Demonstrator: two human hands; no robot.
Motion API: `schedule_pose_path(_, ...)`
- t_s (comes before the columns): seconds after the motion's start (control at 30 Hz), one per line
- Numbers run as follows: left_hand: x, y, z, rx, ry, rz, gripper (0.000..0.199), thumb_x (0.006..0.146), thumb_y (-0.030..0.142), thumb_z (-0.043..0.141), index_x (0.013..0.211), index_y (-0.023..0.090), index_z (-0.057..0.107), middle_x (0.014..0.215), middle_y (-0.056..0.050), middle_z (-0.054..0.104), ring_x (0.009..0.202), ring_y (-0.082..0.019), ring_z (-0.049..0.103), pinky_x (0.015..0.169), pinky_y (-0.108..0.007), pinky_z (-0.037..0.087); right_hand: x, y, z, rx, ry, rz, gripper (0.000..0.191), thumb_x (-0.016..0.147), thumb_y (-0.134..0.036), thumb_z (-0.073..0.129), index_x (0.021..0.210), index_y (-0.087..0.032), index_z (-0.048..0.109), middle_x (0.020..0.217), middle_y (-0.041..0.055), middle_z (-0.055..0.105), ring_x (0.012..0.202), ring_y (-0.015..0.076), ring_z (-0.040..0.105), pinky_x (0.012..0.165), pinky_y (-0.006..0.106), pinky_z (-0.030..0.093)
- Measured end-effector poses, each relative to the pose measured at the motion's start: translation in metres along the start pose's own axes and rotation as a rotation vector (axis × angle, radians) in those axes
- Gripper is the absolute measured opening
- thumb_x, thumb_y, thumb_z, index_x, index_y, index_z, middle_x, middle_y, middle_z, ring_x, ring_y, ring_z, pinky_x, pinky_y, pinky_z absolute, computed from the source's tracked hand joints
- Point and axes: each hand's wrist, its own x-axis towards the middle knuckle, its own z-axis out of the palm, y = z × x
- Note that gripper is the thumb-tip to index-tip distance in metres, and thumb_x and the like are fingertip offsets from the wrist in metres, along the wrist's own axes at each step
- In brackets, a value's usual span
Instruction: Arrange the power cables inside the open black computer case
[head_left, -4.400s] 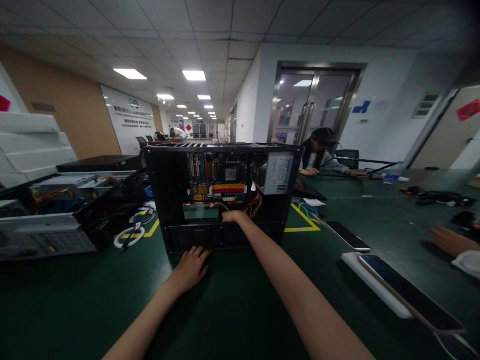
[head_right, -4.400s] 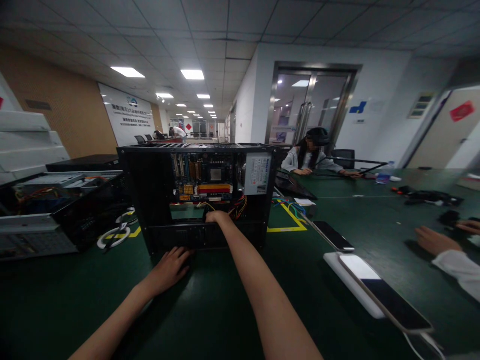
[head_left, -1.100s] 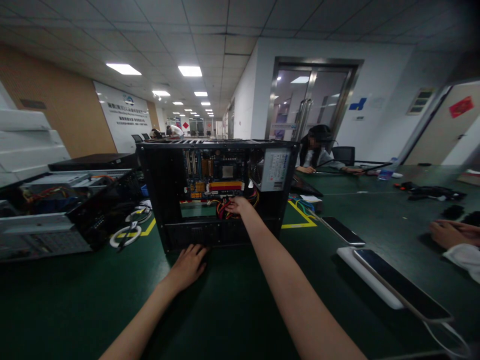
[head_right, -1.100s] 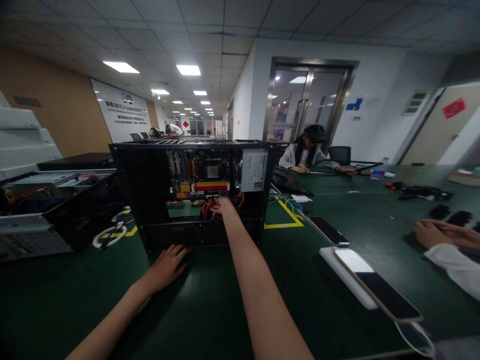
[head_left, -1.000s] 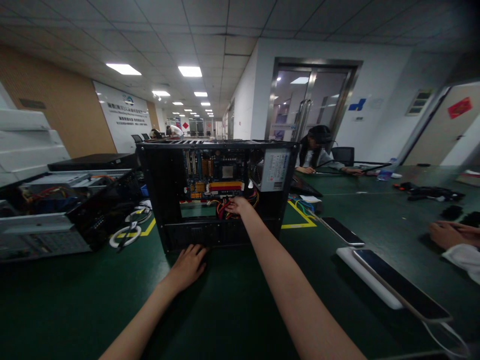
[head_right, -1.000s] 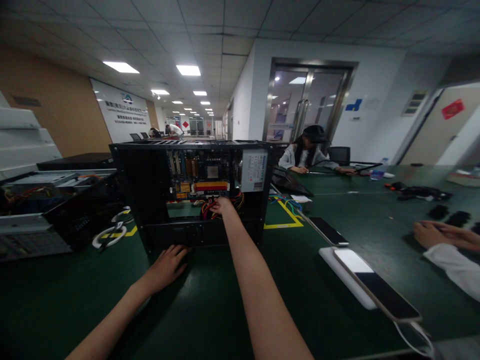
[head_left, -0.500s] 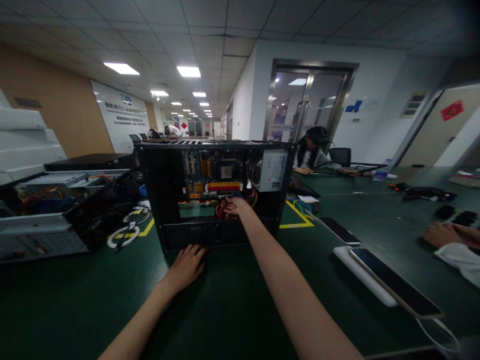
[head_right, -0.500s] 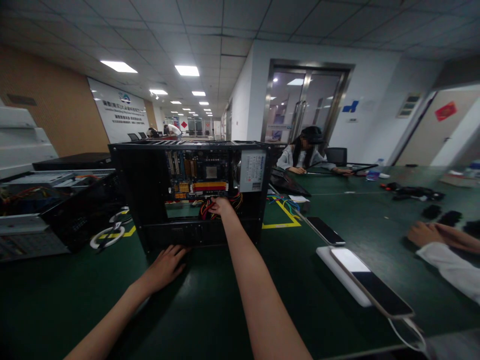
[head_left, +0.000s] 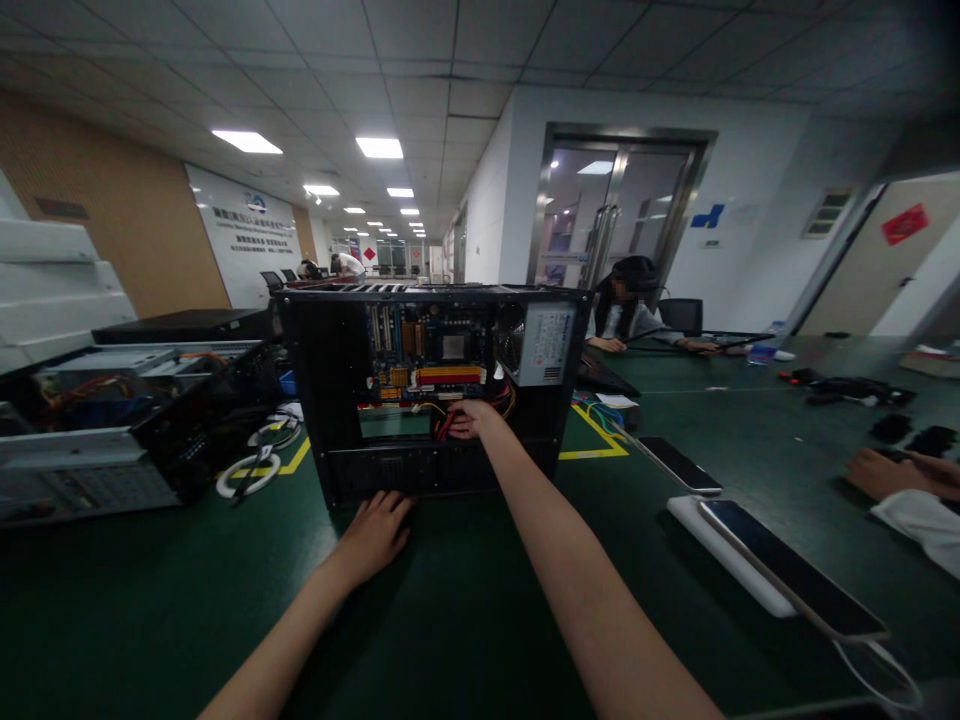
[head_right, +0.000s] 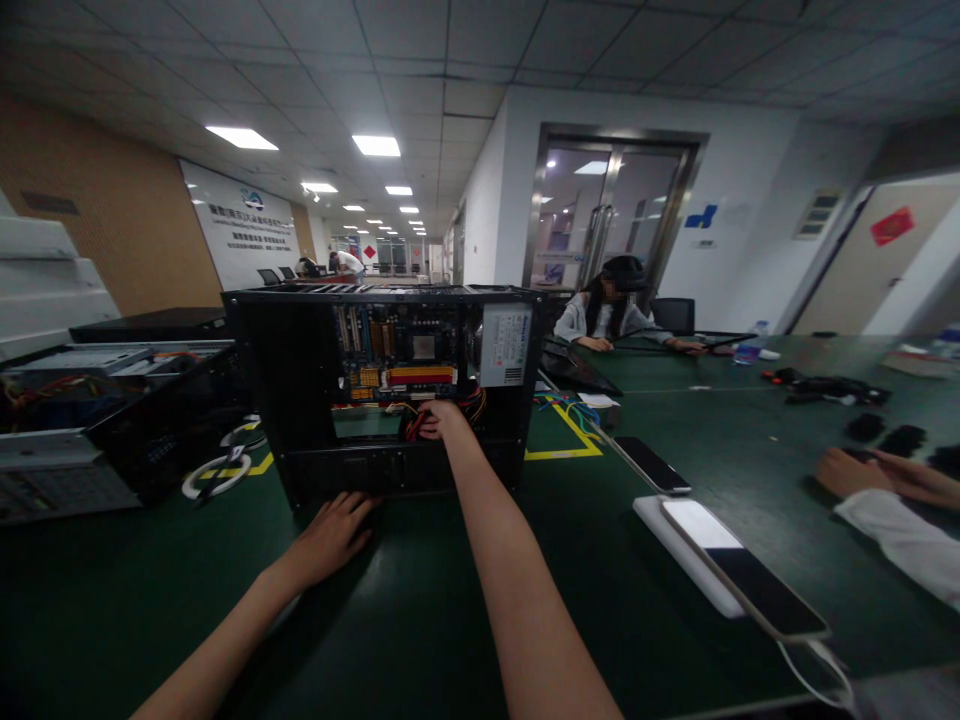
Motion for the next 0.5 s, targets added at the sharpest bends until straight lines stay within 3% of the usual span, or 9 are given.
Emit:
schedule_pose_path(0.2,-0.001,0.000,-0.001,-0.001,-0.011,0.001,0.040,0.076,0.024,0.039,0.116,0.025,0.037,0.115,-0.005,0.043,0.106,-0.022,0.038,0.085,-0.037,0.033,-0.008,-0.001,-0.001,-0.112,0.156,-0.061,0.004,0.071,-0.017,0.048,0.071,-0.017,0.044,0.061,-0.0012,0.048,0.054,0.0104,0.052,0.053,0.027,0.045)
schedule_pose_path(0.4,-0.001,0.000,-0.001,0.002,0.007,0.009,0.041,0.076,0.023,0.039,0.117,0.025,0.036,0.114,-0.005,0.043,0.105,-0.022,0.038,0.085,-0.038,0.033,-0.016,-0.002,-0.001,-0.221,0.317,-0.282,0.005,0.070,-0.015,0.048,0.074,-0.017,0.045,0.053,-0.0025,0.049,0.042,0.0082,0.048,0.048,0.024,0.040)
schedule_pose_path(0.5,-0.001,0.000,-0.002,-0.009,0.003,0.006,0.041,0.076,0.023,0.039,0.117,0.025,0.036,0.115,-0.005,0.042,0.105,-0.022,0.038,0.086,-0.038,0.032,-0.022,-0.002,-0.005,-0.284,0.330,-0.370,0.002,0.070,-0.014,0.048,0.072,-0.015,0.047,0.051,-0.0023,0.050,0.036,0.0060,0.045,0.042,0.020,0.036)
